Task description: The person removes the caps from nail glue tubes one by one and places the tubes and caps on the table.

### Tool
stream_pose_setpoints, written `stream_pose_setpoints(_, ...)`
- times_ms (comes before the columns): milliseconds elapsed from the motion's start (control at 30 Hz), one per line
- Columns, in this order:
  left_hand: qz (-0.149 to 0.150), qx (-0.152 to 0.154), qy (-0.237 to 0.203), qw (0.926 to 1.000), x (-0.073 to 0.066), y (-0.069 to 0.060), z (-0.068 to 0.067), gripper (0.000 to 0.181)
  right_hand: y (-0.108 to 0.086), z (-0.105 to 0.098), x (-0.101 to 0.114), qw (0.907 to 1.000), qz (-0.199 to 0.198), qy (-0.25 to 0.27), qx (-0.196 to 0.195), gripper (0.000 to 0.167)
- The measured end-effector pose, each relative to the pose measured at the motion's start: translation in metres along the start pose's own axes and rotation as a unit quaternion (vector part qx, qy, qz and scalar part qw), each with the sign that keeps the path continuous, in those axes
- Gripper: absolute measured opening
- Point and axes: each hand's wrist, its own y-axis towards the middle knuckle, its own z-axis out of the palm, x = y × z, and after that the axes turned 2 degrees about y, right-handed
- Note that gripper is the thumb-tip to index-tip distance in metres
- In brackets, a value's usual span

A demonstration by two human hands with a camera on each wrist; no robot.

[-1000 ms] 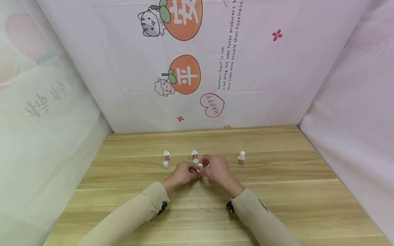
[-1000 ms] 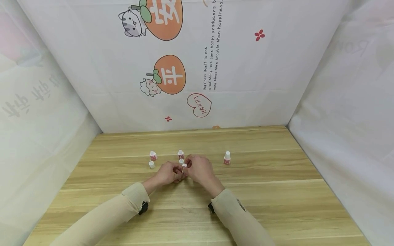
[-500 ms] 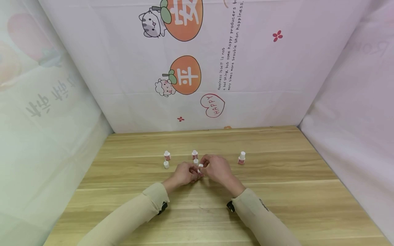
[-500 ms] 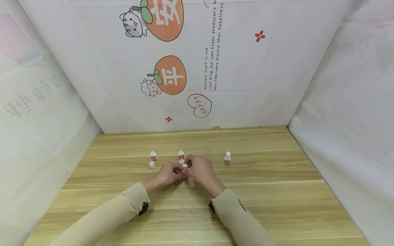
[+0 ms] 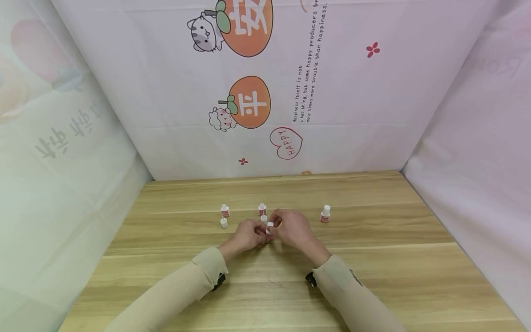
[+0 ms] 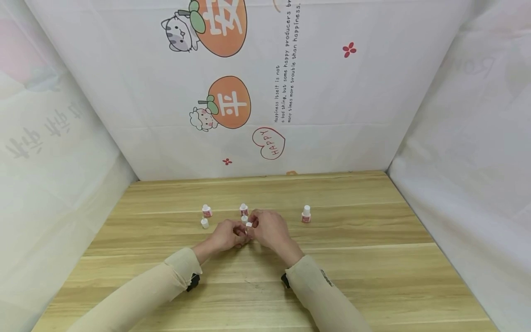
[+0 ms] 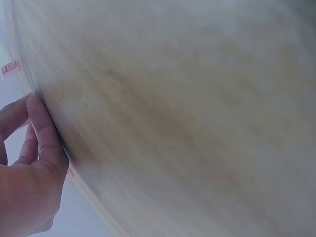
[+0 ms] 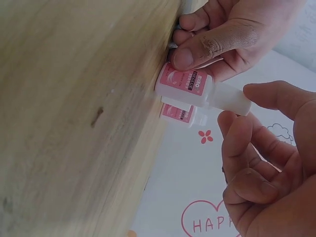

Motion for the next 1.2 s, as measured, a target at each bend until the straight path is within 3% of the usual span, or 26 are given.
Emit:
stream_pose_setpoints(500,0.017,-0.001,0.017,0.9997,-0.0002,-0.0007,-0.0005,0.016,-0.0009,0.0014,0.0004,0.9999,-0.004,-0.011,0.000,0.013)
stream_pose_setpoints(900,-0.008,0.007,0.002,0.9999,-0.0007,-0.0012,-0.0013,0.016,0.0002,0.0023,-0.0023,0.9999,0.007,0.008,-0.005,0.011)
stream_pose_setpoints(1200,-0.009,0.003,0.003,1.0000,-0.0002,0.0003,-0.0008,0.016,-0.0008,-0.0002,0.0003,0.9999,0.001,0.009,0.004,0.012)
